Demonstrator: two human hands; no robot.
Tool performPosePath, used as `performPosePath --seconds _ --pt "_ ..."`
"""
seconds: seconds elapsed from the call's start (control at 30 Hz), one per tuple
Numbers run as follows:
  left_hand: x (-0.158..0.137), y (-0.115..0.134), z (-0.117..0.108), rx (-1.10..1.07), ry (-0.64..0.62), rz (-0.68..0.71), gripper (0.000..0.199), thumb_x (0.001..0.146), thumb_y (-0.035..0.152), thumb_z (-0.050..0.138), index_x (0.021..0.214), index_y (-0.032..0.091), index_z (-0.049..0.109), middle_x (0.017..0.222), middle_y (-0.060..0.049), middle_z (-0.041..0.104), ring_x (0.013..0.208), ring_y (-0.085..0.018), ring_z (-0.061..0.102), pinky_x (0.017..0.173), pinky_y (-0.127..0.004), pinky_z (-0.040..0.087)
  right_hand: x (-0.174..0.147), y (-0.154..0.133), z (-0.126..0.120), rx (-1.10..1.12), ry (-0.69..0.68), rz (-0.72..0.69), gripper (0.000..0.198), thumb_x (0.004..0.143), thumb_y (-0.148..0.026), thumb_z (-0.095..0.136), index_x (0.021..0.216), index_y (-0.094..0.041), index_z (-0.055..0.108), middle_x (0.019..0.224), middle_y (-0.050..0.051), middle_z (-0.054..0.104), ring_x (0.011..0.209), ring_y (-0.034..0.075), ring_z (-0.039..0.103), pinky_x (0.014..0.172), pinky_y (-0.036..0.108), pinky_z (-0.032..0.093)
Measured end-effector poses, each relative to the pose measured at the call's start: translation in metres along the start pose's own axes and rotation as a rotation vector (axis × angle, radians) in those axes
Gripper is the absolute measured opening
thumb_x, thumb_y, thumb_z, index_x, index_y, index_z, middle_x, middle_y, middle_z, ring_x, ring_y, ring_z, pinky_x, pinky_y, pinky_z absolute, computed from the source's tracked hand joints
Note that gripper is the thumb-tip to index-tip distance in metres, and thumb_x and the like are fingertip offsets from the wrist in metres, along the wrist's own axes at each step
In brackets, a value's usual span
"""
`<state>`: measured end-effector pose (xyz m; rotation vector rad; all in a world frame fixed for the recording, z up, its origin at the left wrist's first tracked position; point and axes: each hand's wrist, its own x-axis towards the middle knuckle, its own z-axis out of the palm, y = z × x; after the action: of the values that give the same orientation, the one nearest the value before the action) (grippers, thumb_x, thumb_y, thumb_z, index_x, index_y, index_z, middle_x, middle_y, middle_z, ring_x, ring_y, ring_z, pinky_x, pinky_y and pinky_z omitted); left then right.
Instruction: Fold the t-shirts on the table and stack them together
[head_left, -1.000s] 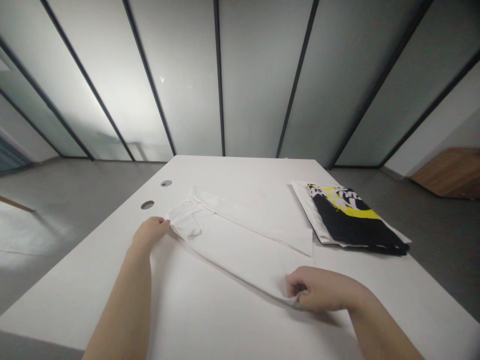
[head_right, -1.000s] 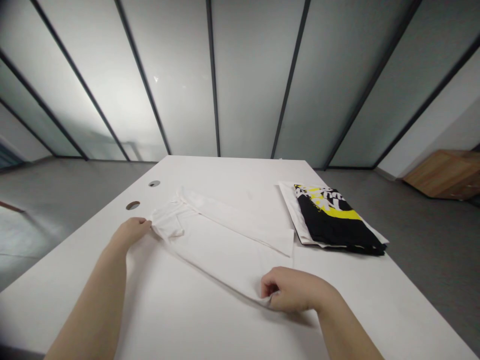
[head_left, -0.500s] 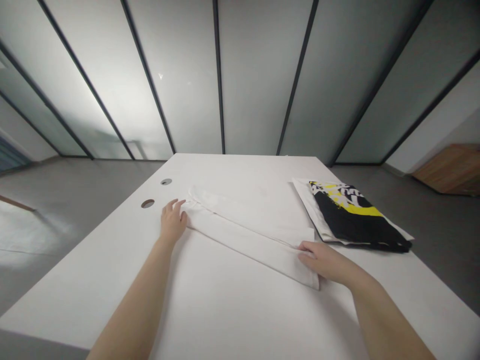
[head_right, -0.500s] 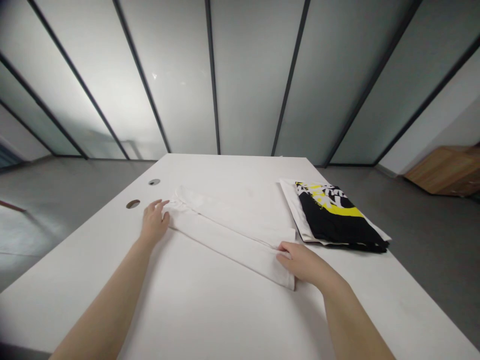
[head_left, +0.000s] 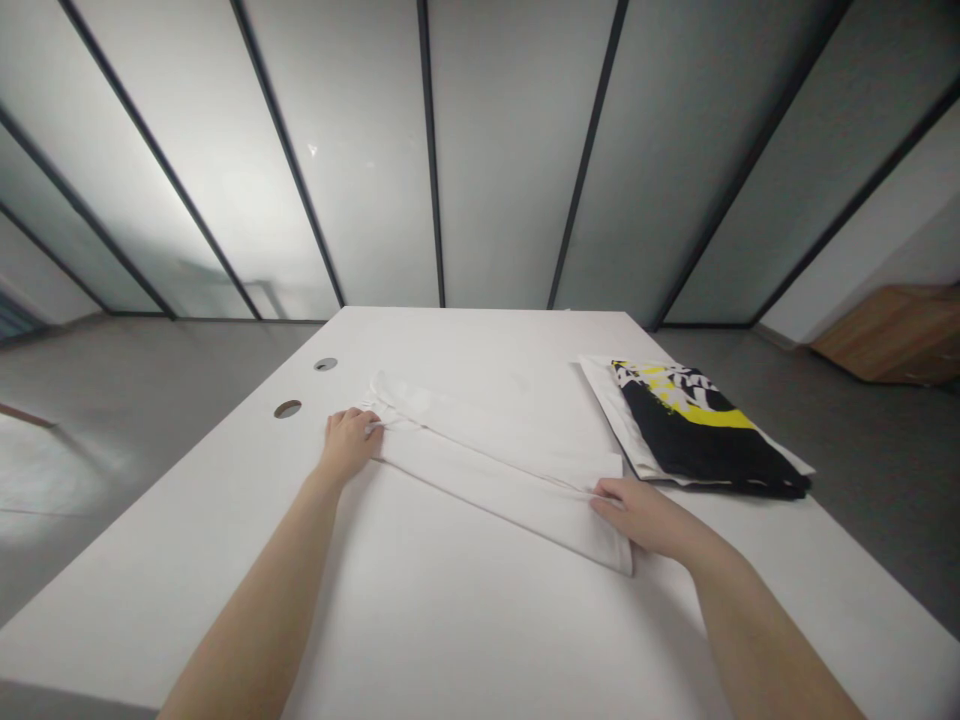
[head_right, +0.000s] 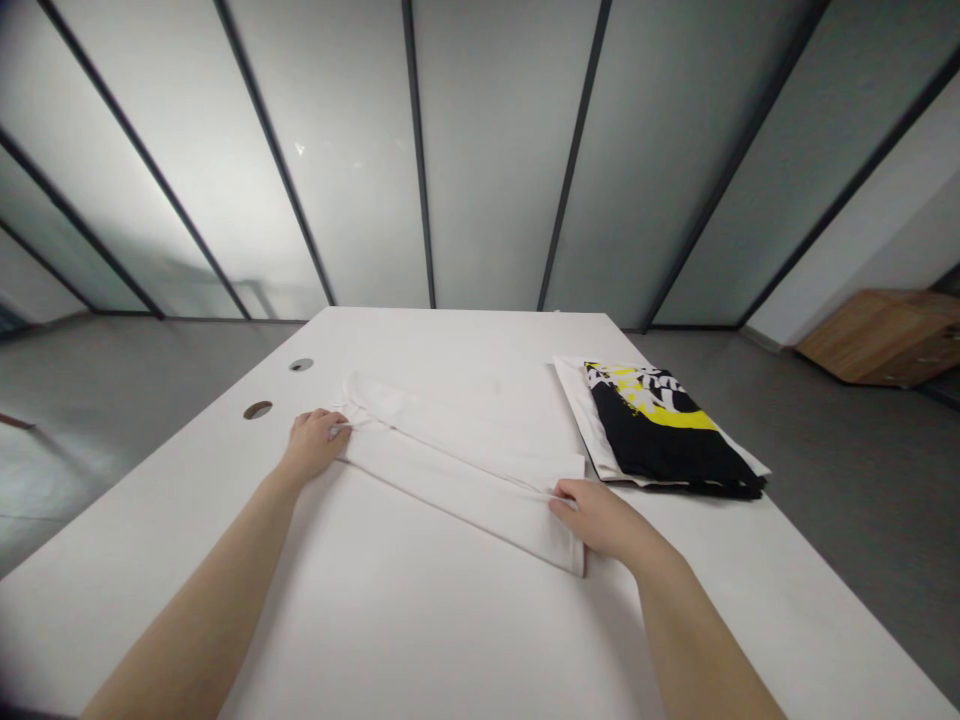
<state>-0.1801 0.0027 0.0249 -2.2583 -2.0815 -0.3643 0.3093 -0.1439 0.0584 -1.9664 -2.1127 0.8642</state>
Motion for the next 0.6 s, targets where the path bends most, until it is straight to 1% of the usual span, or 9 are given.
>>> performPosePath --seconds 0.1,0.2,0.33,0.4,0.47,0.53,0.6 --pt "0.013 0.002 -0.004 -0.001 0.012 -0.03 0.037 0.095 0.038 0.052 0.117 0.024 0.078 0.116 -0.013 0.075 0.114 -0.031 0.065 0.11 -0.044 0.041 0.003 0.004 0.002 0.008 0.004 -0.009 0.023 0.096 -0.034 0.049 0.084 -0.022 0.064 0.096 0.01 0.077 0.091 0.027 0.069 0.077 0.033 0.047" --pt "0.023 0.005 -0.001 0.024 0.015 -0.063 0.038 0.095 0.039 0.052 0.118 0.024 0.078 0.117 -0.014 0.075 0.115 -0.032 0.065 0.11 -0.044 0.042 0.005 0.007 0.002 0.03 0.007 0.008 0.023 0.097 -0.035 0.051 0.086 -0.022 0.066 0.097 0.01 0.078 0.092 0.027 0.069 0.077 0.032 0.048" --pt "0.021 0.013 0.01 0.017 0.03 -0.104 0.037 0.096 0.038 0.053 0.118 0.023 0.078 0.123 -0.016 0.073 0.12 -0.035 0.063 0.11 -0.048 0.042 0.005 0.01 0.004 0.048 0.036 0.038 0.02 0.096 -0.035 0.055 0.093 -0.021 0.069 0.104 0.01 0.078 0.096 0.028 0.071 0.081 0.033 0.049" --pt "0.016 0.017 0.012 0.001 0.073 -0.114 0.037 0.095 0.036 0.055 0.122 0.023 0.076 0.129 -0.017 0.07 0.125 -0.037 0.06 0.111 -0.052 0.04 0.005 0.013 0.004 0.022 0.06 0.049 0.018 0.094 -0.034 0.057 0.098 -0.021 0.07 0.107 0.011 0.077 0.097 0.028 0.071 0.082 0.033 0.049" --pt "0.011 0.021 0.009 -0.018 0.148 -0.097 0.04 0.092 0.031 0.059 0.129 0.024 0.073 0.138 -0.017 0.065 0.132 -0.038 0.055 0.115 -0.054 0.037 0.004 0.017 0.005 -0.024 0.083 0.067 0.019 0.094 -0.035 0.058 0.099 -0.021 0.069 0.103 0.01 0.077 0.093 0.027 0.071 0.079 0.032 0.048" --pt "0.007 0.027 0.003 -0.037 0.203 -0.07 0.04 0.091 0.027 0.061 0.13 0.026 0.071 0.142 -0.015 0.061 0.135 -0.037 0.051 0.117 -0.054 0.036 0.004 0.023 0.006 -0.071 0.111 0.083 0.019 0.095 -0.038 0.059 0.098 -0.021 0.068 0.095 0.009 0.075 0.086 0.026 0.07 0.074 0.032 0.045" --pt "0.003 0.036 -0.002 -0.052 0.194 -0.053 0.032 0.093 0.027 0.06 0.122 0.027 0.073 0.135 -0.014 0.064 0.13 -0.036 0.053 0.114 -0.051 0.039 0.006 0.028 0.007 -0.097 0.177 0.109 0.019 0.096 -0.038 0.057 0.099 -0.022 0.067 0.09 0.007 0.073 0.082 0.025 0.069 0.072 0.033 0.044"
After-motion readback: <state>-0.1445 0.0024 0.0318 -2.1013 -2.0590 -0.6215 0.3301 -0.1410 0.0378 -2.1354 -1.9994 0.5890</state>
